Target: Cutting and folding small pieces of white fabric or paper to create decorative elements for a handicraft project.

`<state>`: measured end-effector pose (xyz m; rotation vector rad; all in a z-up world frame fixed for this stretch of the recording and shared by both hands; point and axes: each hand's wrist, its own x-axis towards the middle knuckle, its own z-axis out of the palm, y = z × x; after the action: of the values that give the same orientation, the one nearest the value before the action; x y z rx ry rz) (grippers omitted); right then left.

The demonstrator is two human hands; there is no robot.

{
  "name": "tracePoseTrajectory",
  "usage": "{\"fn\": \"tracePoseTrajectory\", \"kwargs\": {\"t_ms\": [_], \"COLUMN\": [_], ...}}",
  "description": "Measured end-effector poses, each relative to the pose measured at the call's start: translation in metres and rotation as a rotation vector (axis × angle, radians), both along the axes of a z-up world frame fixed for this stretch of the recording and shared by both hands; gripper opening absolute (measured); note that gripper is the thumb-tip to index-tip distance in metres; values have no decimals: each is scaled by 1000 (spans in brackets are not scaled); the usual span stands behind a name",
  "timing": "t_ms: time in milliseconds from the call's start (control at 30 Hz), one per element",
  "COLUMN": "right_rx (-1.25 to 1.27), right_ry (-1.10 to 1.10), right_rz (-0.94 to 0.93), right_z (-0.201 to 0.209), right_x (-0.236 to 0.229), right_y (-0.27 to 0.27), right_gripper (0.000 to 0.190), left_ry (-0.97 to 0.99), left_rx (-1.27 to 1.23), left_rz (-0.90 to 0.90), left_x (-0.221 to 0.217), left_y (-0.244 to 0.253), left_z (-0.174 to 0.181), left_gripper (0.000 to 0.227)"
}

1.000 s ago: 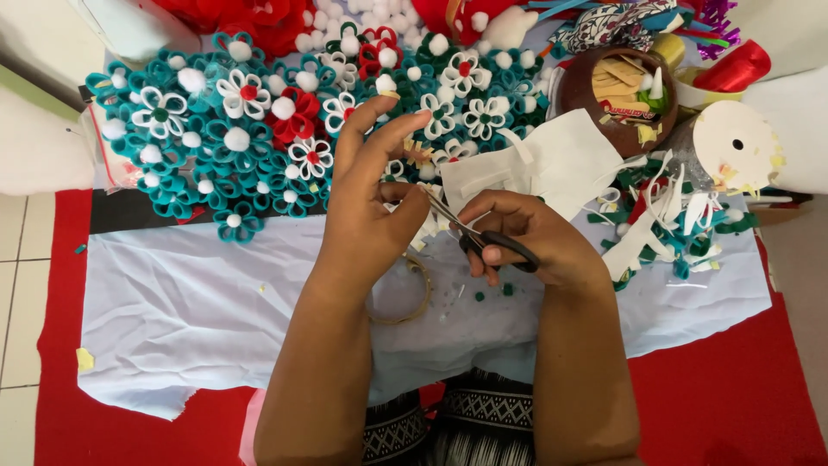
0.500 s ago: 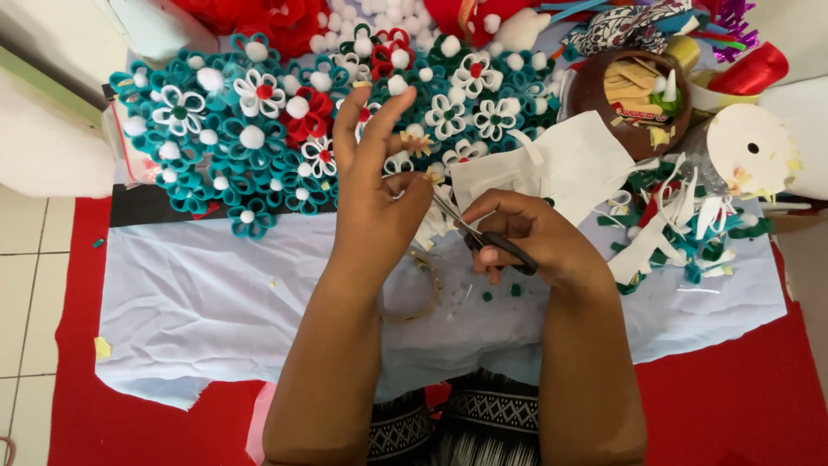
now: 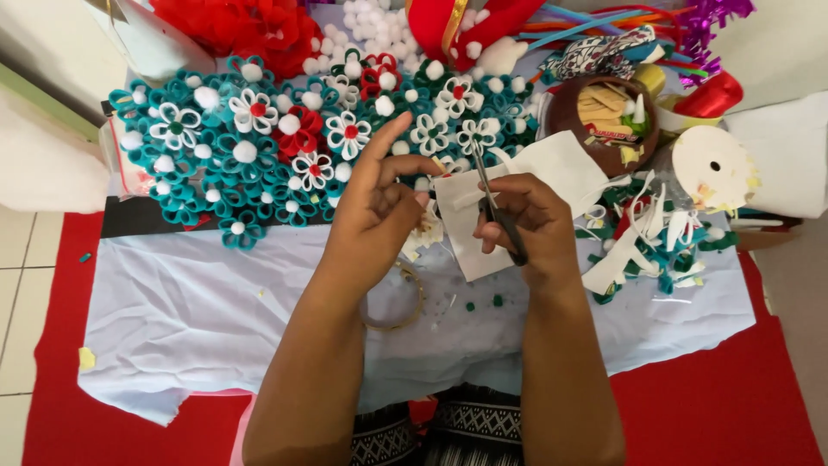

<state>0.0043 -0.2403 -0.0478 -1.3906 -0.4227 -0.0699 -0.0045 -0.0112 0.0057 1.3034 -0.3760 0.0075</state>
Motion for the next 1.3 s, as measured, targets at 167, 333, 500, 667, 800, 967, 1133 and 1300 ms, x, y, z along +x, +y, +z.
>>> {"fn": "tracePoseTrajectory", "kwargs": {"t_ms": [167, 333, 500, 667, 800, 967, 1133, 1300], "right_rx": [-309, -361, -161, -173, -186, -201, -221, -274], "right_ry": [-36, -62, -110, -76, 13, 115, 136, 34], "right_rz": [-136, -140, -189, -189, -205, -213, -223, -249], "right_z": [10, 13, 3, 11, 17, 25, 24, 12], "right_x": [-6, -7, 1, -2, -4, -9, -10, -5], "right_y": [9, 15, 11, 14, 19, 24, 26, 28], "right_gripper": [44, 45, 55, 64, 63, 52, 41, 38], "left_ry": [-37, -1, 9, -6, 58, 42, 60, 1], "left_rx": [-2, -27, 282, 477, 563, 620, 647, 598], "left_rz": [134, 149, 32, -74, -182, -195, -184, -88], "left_x": [2, 3, 1, -2, -2, -4, -2, -5], "left_y": [-3, -1, -3, -4, -6, -6, -6, -7], "left_z": [-4, -5, 2, 12, 20, 24, 23, 20], "left_gripper": [59, 56, 58, 64, 68, 68, 63, 58]}}
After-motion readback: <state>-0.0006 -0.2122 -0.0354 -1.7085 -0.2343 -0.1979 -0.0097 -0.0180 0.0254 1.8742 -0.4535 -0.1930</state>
